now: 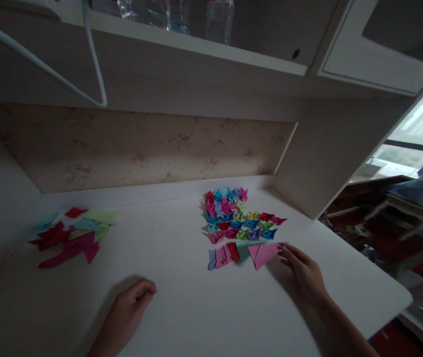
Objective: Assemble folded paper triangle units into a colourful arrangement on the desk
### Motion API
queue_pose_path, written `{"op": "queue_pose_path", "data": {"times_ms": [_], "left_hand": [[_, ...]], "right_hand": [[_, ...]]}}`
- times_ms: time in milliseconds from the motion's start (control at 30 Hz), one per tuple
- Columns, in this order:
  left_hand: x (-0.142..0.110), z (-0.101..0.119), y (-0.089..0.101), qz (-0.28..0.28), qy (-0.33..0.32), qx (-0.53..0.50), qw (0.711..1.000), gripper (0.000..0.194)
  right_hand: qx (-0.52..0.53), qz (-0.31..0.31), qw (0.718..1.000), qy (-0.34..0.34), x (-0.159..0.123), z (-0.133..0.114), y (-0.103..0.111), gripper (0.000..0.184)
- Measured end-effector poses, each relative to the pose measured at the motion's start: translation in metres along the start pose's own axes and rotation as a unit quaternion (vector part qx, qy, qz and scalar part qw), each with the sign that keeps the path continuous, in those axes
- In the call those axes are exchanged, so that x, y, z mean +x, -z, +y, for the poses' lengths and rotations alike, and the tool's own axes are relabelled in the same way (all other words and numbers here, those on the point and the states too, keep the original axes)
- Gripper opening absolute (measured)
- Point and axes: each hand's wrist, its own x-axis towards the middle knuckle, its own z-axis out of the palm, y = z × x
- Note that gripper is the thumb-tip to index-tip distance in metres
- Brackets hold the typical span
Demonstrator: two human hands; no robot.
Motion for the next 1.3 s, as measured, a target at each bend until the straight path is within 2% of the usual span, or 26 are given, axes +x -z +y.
{"op": "queue_pose_path", "data": {"times_ms": [100,333,533,700,867,1067,1300], "left_hand": [[0.000,0.000,0.000,-0.008,-0.002,0.002,1.000,0.022],[-0.001,0.003,0.000,-0.013,-0.002,-0.016,1.000,0.021],[-0.001,0.000,-0.001,-0.019,-0.005,-0.016,1.000,0.021],[-0.001,-0.001,0.000,-0.023,-0.013,-0.011,1.000,0.021],[-0.002,0.001,-0.001,-0.015,-0.015,-0.005,1.000,0.022],[-0.002,0.003,-0.001,-0.019,-0.008,-0.012,1.000,0.020],[-0.003,-0.001,-0.002,-0.016,-0.019,-0.017,1.000,0.019]], "right_hand": [[0.012,0.018,1.000,-0.018,0.001,-0.001,-0.005,0.038],[0.037,0.001,0.999,-0.026,0.008,0.002,-0.010,0.033],[0.008,-0.014,0.999,-0.044,0.016,0.002,-0.012,0.030],[-0.078,-0.040,0.996,-0.032,0.024,0.002,-0.011,0.033],[-0.212,-0.015,0.977,-0.004,0.025,-0.005,-0.012,0.033],[-0.276,-0.011,0.961,0.006,0.027,-0.009,-0.015,0.036],[-0.299,-0.004,0.954,0.029,0.025,-0.009,-0.014,0.037]]}}
